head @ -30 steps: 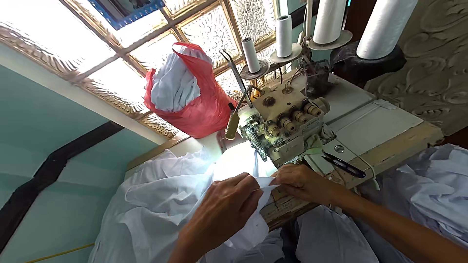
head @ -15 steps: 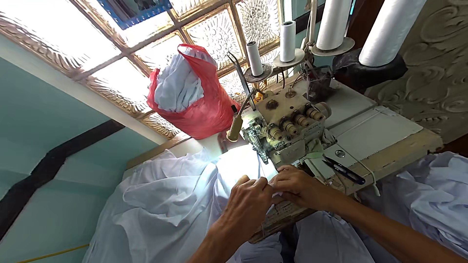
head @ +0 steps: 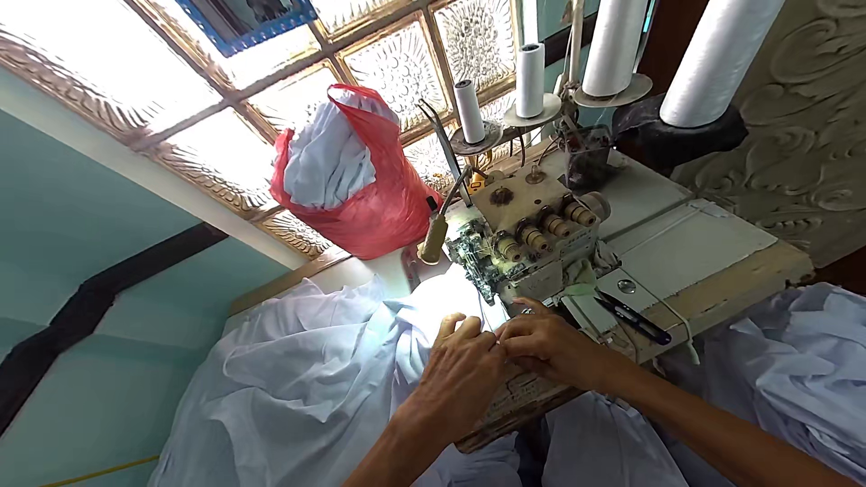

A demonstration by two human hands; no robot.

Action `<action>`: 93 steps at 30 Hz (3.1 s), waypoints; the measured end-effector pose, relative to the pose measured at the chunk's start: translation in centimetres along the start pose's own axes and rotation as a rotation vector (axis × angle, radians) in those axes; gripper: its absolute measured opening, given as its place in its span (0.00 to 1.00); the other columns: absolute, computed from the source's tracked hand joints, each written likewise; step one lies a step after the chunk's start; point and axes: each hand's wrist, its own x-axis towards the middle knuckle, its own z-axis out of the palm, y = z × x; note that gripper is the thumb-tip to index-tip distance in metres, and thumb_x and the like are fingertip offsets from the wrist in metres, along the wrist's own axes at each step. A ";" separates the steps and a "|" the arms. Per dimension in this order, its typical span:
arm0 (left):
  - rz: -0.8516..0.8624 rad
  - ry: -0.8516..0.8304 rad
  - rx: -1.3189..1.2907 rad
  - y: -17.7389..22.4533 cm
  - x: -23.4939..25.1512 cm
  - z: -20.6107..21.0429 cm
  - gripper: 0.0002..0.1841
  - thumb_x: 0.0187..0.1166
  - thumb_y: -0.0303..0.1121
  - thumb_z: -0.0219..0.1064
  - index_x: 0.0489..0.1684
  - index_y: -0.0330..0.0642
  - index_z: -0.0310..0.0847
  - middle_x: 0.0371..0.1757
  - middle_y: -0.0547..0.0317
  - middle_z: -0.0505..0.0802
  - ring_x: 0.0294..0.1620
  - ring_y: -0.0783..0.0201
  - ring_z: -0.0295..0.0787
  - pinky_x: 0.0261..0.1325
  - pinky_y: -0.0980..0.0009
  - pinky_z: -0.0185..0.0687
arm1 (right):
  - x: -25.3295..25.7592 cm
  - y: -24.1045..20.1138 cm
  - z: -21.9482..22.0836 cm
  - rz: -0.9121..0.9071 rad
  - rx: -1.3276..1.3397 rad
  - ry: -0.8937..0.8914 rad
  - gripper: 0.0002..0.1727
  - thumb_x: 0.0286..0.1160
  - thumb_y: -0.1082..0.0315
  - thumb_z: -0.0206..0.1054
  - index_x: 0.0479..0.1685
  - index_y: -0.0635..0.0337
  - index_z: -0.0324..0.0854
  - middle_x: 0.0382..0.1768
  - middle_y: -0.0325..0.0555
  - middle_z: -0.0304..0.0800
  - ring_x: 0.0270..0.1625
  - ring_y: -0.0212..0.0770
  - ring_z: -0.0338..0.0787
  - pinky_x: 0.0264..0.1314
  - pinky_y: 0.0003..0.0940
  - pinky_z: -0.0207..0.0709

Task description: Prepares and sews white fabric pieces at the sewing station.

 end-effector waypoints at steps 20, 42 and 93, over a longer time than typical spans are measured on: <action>-0.018 -0.396 -0.057 -3.5 -7.5 -9.0 0.10 0.64 0.41 0.74 0.24 0.43 0.91 0.51 0.54 0.96 0.73 0.38 0.83 0.78 0.22 0.54 | 1.2 -0.5 -0.2 0.054 -0.119 -0.064 0.08 0.77 0.75 0.63 0.38 0.63 0.89 0.28 0.51 0.88 0.37 0.49 0.92 0.76 0.60 0.72; -0.122 0.125 0.040 -6.3 -8.3 -9.9 0.14 0.81 0.36 0.56 0.29 0.47 0.87 0.24 0.68 0.86 0.32 0.65 0.79 0.57 0.57 0.67 | 3.0 -2.2 -1.0 0.167 0.277 -0.018 0.11 0.79 0.66 0.66 0.37 0.68 0.84 0.34 0.42 0.88 0.40 0.18 0.84 0.49 0.11 0.75; -0.146 0.164 -0.178 0.0 -0.4 -0.6 0.07 0.70 0.34 0.64 0.26 0.46 0.86 0.24 0.61 0.85 0.34 0.57 0.82 0.47 0.59 0.71 | -0.6 -0.8 0.1 0.022 -0.168 0.097 0.11 0.84 0.67 0.60 0.38 0.62 0.86 0.28 0.45 0.92 0.37 0.39 0.93 0.71 0.35 0.77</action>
